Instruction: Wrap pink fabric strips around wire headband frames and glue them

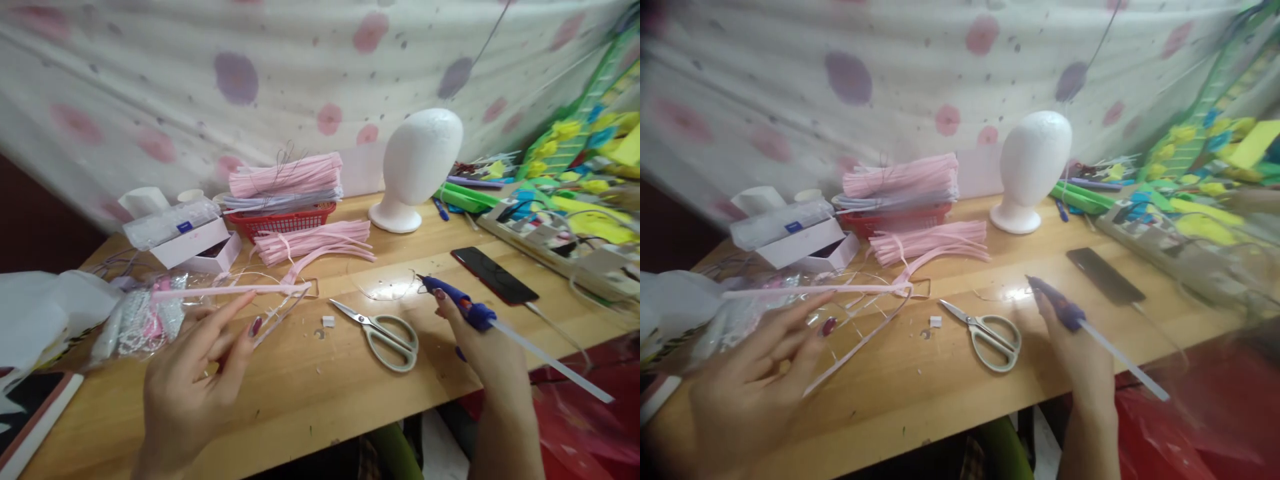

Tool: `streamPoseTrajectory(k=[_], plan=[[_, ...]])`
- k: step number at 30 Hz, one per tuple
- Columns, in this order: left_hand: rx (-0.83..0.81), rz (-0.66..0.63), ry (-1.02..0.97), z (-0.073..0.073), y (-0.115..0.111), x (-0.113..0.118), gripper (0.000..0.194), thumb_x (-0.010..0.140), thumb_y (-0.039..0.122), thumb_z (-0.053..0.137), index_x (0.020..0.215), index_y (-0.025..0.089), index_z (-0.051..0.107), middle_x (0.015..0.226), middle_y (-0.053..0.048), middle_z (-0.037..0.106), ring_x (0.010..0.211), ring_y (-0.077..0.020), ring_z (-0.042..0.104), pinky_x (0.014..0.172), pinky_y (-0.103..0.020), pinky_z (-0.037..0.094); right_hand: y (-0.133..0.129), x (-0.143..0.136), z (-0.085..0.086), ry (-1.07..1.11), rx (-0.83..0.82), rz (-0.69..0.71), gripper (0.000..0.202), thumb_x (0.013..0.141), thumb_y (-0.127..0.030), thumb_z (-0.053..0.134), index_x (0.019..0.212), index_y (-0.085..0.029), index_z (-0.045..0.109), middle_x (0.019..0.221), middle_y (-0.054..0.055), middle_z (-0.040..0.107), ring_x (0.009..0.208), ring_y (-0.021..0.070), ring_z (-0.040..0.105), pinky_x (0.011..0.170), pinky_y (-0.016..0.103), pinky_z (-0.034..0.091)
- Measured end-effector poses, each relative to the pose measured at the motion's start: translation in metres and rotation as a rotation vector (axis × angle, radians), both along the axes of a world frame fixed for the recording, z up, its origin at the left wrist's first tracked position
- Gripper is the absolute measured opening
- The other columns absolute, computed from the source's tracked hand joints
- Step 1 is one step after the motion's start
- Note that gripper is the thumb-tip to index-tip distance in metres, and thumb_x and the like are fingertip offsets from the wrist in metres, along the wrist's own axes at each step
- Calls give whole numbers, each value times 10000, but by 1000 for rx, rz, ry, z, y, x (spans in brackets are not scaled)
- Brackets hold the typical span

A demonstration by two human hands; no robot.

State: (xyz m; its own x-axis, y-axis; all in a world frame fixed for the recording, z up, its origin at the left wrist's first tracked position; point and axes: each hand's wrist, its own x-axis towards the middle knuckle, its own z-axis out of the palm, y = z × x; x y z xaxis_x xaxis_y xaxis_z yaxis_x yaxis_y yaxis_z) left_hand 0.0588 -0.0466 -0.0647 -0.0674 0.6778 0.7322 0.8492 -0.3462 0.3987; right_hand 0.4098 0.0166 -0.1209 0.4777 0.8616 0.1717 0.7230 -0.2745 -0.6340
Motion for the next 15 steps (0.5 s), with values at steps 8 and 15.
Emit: streamPoseTrajectory(k=[8, 15], plan=[[-28, 25, -74, -1, -7, -1, 279, 908, 291, 665, 1175, 329, 735, 623, 98, 725, 572, -107, 678, 632, -227, 549, 0, 17, -11, -59, -51, -11, 623, 877, -680, 483, 986, -148, 788, 839, 188, 772, 875, 405, 718, 721, 459, 515], [-86, 5, -256, 3, -13, 2, 241, 888, 282, 677, 1102, 348, 768, 614, 95, 688, 458, -61, 546, 457, -179, 417, -68, 18, 11, -92, -149, 10, 444, 764, -728, 619, 660, -304, 699, 674, 130, 725, 594, 355, 669, 565, 494, 471]])
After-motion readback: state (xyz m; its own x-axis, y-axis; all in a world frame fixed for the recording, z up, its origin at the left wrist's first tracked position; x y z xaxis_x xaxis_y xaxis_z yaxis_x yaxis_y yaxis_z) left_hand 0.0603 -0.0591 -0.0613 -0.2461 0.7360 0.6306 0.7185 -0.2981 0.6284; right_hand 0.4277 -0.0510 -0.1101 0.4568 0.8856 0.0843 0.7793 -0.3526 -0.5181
